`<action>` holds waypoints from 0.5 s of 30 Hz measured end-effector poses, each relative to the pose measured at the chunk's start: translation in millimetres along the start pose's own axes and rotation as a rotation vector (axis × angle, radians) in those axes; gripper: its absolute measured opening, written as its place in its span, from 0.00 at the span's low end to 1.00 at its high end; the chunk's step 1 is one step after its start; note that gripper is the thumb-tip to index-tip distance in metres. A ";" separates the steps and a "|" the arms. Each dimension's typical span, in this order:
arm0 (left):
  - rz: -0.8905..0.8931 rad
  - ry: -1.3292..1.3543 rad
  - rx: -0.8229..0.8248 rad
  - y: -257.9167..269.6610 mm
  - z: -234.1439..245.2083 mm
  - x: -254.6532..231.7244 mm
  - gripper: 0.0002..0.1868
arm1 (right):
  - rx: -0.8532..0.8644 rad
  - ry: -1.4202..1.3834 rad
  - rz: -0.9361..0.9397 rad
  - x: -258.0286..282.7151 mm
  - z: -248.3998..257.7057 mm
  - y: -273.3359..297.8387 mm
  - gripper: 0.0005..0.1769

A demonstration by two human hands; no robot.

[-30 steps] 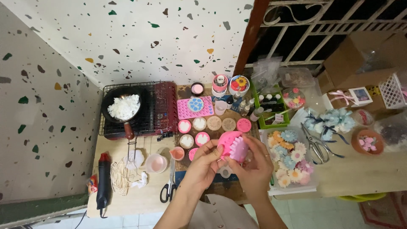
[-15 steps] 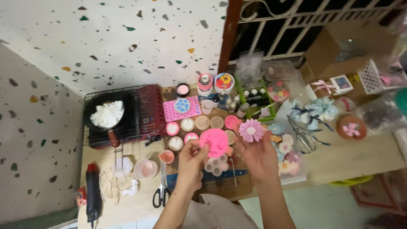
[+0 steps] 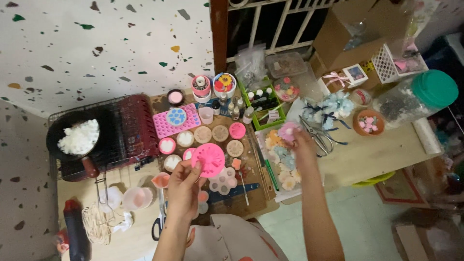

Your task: The recorder is making decorative flower-shaped candles by melting wax and using various silicone molds.

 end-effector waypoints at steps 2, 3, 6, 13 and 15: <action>-0.011 0.005 -0.008 0.9 -0.4 0.4 0.09 | -0.203 0.232 0.046 -10.9 66.7 -38.6 0.21; -0.008 0.008 -0.017 2.0 -1.4 1.0 0.09 | -0.264 0.302 0.055 -30.7 105.2 -61.5 0.22; 0.003 0.000 -0.038 3.3 -1.9 8.7 0.09 | -0.261 0.396 0.008 -75.5 167.4 -99.2 0.23; 0.059 0.028 -0.068 -4.9 7.8 38.2 0.09 | 0.010 0.978 0.055 -79.5 127.2 -78.6 0.20; 0.074 0.064 -0.064 -5.8 6.1 43.8 0.09 | 0.004 0.976 0.066 -80.3 119.6 -72.9 0.20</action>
Point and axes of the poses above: each hand's wrist, its own y-axis away from the middle knuckle, its own z-axis out of the back of the hand, x = y × z, the point moved 7 cm from there along -y, towards the middle knuckle, and after that the axes turned 2 degrees about -x, right-handed, at the moved point
